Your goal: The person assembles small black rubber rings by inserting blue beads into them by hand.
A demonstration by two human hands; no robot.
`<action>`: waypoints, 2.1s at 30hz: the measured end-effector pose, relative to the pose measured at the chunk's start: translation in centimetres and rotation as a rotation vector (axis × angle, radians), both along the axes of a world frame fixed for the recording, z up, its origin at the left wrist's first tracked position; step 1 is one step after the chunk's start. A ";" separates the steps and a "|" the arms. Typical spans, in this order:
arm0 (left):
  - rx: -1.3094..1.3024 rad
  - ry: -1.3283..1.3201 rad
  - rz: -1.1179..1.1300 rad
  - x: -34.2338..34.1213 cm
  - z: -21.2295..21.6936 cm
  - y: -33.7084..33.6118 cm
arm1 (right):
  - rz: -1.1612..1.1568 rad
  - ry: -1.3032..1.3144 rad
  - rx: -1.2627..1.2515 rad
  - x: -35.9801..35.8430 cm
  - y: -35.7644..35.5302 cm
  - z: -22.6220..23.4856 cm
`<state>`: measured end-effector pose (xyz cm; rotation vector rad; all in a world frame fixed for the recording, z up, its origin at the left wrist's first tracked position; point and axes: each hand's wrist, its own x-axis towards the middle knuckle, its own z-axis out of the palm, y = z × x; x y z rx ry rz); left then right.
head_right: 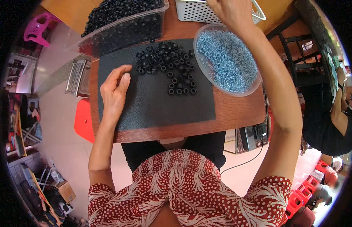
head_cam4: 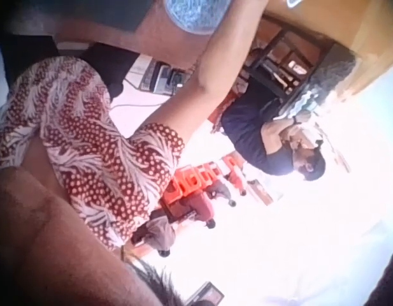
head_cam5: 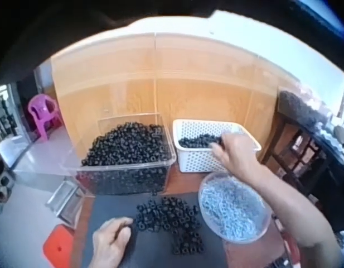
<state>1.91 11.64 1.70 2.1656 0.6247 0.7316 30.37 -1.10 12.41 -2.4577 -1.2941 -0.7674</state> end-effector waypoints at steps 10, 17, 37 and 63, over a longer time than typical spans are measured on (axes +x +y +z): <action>0.351 0.031 -0.286 7.0 -0.3 3.8 | 0.550 -0.116 0.249 -0.5 1.8 -2.8; 0.489 0.054 -0.280 8.1 -1.1 3.8 | 0.583 0.027 -0.324 -5.1 1.2 -7.1; 0.456 -0.013 -0.319 5.9 -1.1 4.0 | 0.555 0.143 -0.058 -7.9 3.2 -10.4; 0.920 0.271 -0.112 10.5 -2.6 3.7 | 0.517 0.073 -0.173 -3.5 0.4 -6.9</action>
